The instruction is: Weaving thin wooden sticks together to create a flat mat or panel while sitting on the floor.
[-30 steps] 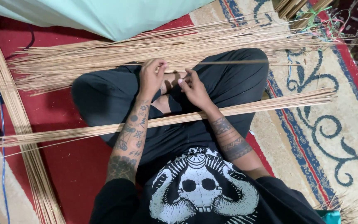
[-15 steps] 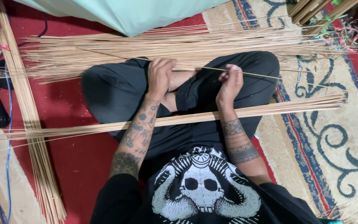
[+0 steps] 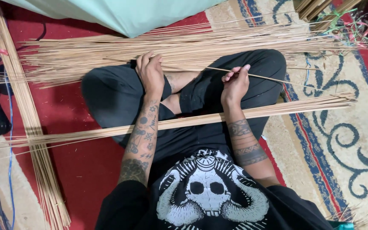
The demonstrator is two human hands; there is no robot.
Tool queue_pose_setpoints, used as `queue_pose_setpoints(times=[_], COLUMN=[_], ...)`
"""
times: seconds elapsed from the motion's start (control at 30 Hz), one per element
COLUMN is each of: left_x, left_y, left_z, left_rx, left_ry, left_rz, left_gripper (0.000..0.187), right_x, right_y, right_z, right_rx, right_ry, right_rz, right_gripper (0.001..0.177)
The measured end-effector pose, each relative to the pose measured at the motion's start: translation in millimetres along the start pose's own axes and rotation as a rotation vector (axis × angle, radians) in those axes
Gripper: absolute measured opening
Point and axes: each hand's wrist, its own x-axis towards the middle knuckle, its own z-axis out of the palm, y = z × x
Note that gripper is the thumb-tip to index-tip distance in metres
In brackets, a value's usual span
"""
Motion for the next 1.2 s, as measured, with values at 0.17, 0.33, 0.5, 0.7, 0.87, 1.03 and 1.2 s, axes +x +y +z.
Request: queue_pose_setpoints(times=[0.17, 0.33, 0.5, 0.7, 0.87, 1.03, 1.2], left_x=[27, 52, 75, 26, -2, -26, -38], left_y=[43, 76, 126, 78, 82, 100, 76], left_z=[-30, -26, -57, -16, -35, -36, -13], left_rx=[-0.243, -0.329, -1.079, -1.015, -1.035, -1.147, -1.161], left_ry=[0.018, -0.001, -0.245, -0.007, 0.051, 0.064, 0.06], left_rz=[0.058, 0.121, -0.308, -0.358, -0.467, -0.675, -0.839], left_gripper=[0.013, 0.024, 0.014, 0.021, 0.018, 0.015, 0.016], right_x=[-10, -16, -33, -16, -12, -3, -12], right_y=[2, 8, 2, 30, 24, 5, -4], right_z=[9, 11, 16, 5, 4, 6, 6], right_rx=[-0.105, -0.364, -0.609, -0.479, -0.266, 0.095, 0.032], right_ry=[-0.148, -0.393, -0.649, -0.535, -0.441, -0.302, -0.385], right_rz=[-0.014, 0.133, 0.203, 0.147, 0.165, 0.445, 0.465], right_gripper=[0.043, 0.053, 0.036, 0.031, 0.024, 0.035, 0.045])
